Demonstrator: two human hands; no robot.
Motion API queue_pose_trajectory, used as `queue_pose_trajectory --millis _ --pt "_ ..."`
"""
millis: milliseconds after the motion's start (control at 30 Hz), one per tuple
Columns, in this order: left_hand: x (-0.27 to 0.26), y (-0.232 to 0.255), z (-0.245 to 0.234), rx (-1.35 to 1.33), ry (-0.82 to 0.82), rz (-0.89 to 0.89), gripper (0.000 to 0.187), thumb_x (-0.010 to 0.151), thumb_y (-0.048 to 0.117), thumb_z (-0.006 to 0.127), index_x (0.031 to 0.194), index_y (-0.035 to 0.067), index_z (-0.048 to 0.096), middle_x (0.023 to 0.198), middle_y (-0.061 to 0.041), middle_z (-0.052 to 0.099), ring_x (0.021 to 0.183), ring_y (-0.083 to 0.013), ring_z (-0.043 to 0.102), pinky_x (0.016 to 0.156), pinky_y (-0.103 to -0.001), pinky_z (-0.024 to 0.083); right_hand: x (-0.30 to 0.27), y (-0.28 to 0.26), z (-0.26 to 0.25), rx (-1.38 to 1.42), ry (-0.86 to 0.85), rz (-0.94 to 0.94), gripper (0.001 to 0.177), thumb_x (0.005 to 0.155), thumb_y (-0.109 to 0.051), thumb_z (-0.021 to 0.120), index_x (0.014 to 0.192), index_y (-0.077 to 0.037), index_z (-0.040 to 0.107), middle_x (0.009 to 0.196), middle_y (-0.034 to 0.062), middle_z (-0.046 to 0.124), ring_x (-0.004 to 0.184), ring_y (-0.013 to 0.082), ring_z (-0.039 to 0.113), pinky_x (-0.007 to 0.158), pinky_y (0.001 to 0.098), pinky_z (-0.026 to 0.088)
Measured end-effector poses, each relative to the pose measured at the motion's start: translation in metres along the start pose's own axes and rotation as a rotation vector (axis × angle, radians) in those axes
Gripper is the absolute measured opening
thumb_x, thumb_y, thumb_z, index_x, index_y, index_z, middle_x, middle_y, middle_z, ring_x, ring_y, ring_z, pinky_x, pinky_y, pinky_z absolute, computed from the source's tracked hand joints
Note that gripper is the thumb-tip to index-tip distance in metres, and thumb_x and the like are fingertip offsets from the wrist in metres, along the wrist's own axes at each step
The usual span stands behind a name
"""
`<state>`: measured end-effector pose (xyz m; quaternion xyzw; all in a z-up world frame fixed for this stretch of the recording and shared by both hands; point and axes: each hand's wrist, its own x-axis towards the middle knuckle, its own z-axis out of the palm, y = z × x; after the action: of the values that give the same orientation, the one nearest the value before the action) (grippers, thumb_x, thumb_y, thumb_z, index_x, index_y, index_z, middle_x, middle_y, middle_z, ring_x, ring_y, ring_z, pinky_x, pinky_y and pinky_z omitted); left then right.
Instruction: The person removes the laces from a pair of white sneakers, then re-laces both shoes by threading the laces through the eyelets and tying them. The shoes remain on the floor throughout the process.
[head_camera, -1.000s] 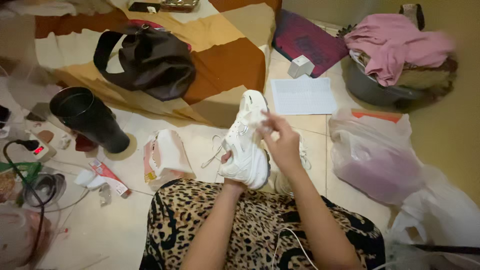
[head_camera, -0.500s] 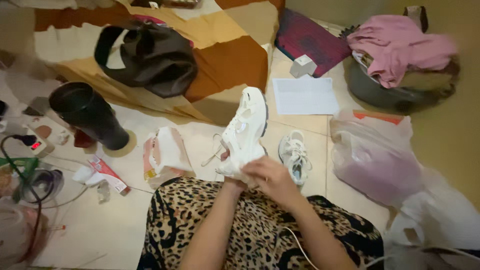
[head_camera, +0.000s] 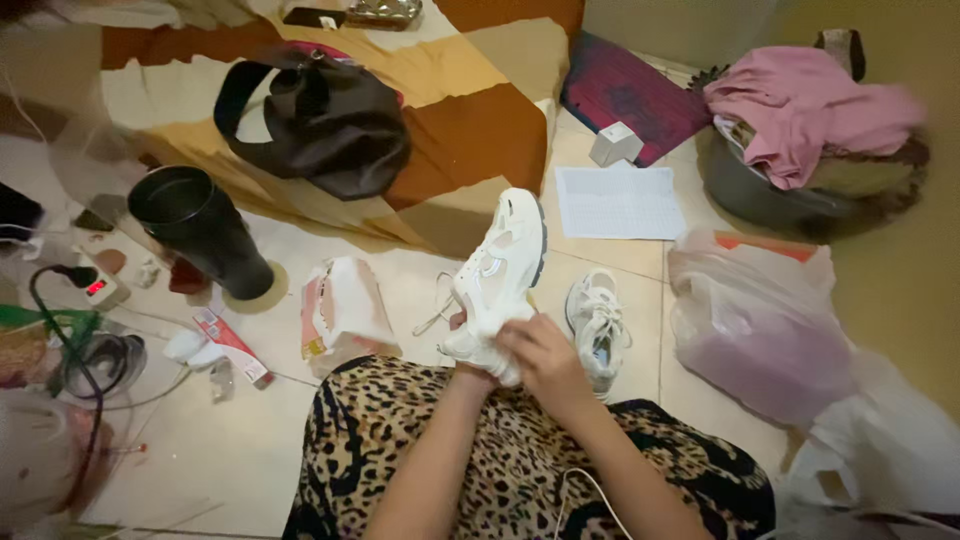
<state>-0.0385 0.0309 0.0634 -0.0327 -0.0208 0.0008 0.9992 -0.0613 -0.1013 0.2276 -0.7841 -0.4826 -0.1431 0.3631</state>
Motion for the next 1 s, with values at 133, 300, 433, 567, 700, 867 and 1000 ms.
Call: queue_pose_trajectory --millis 133,300,433,567,700,867,1000 --pt "0.001 -0.002 0.008 0.046 -0.081 -0.064 0.073 0.088 0.057 0.042 0.141 0.01 0.058 0.136 -0.014 0.065 0.119 -0.0326 0.063 0.103 -0.045 0.049 -0.009 0.003 -0.019 0.143 -0.208 -0.027 0.031 0.078 0.006 0.073 0.105 -0.01 0.077 0.105 0.0074 0.071 0.099 0.0265 0.068 0.086 0.0347 0.056" --pt "0.003 -0.005 0.004 0.058 0.001 -0.05 0.073 0.088 0.055 0.044 0.142 0.009 0.057 0.136 -0.015 0.064 0.12 -0.0336 0.062 0.106 -0.046 0.047 0.019 0.019 -0.02 -0.082 0.056 0.077 0.034 0.081 0.004 0.074 0.113 -0.008 0.075 0.114 0.0104 0.068 0.107 0.0297 0.064 0.094 0.0373 0.054" --pt "0.001 -0.002 -0.004 0.003 0.025 -0.042 0.073 0.087 0.054 0.046 0.143 0.009 0.056 0.137 -0.015 0.063 0.122 -0.0344 0.061 0.107 -0.047 0.046 0.017 0.009 0.0 -0.177 0.137 0.065 0.037 0.083 0.002 0.075 0.119 -0.006 0.075 0.12 0.0138 0.066 0.105 0.0329 0.063 0.091 0.0399 0.054" --pt "0.001 -0.001 -0.007 -0.017 -0.016 -0.056 0.073 0.087 0.053 0.047 0.144 0.009 0.055 0.138 -0.016 0.063 0.123 -0.0353 0.06 0.109 -0.048 0.045 -0.013 -0.004 0.008 -0.154 0.111 -0.007 0.027 0.083 0.001 0.074 0.109 -0.006 0.072 0.12 0.0118 0.069 0.098 0.0277 0.067 0.084 0.0365 0.057" --pt "0.004 -0.007 -0.002 -0.007 -0.051 -0.138 0.073 0.085 0.051 0.05 0.145 0.009 0.054 0.139 -0.017 0.062 0.125 -0.0362 0.059 0.111 -0.049 0.044 -0.016 0.007 -0.005 -0.11 0.173 0.11 0.025 0.084 0.003 0.072 0.108 -0.006 0.073 0.11 0.0107 0.072 0.092 0.0257 0.07 0.073 0.0327 0.058" --pt "0.004 -0.009 0.002 0.068 -0.018 -0.237 0.075 0.077 0.043 0.058 0.144 0.008 0.054 0.139 -0.017 0.062 0.125 -0.0376 0.062 0.113 -0.051 0.045 0.021 0.03 -0.033 -0.098 0.416 0.343 0.013 0.102 -0.006 0.069 0.115 -0.007 0.069 0.099 0.0075 0.068 0.088 0.0223 0.069 0.083 0.0349 0.059" --pt "0.0 -0.005 -0.012 0.113 0.014 -0.313 0.074 0.079 0.037 0.061 0.144 0.001 0.055 0.134 -0.02 0.065 0.121 -0.0372 0.065 0.114 -0.048 0.046 0.058 0.062 -0.046 -0.266 0.463 0.184 0.029 0.097 0.002 0.065 0.125 -0.006 0.069 0.109 0.0144 0.064 0.094 0.029 0.065 0.081 0.0387 0.054"
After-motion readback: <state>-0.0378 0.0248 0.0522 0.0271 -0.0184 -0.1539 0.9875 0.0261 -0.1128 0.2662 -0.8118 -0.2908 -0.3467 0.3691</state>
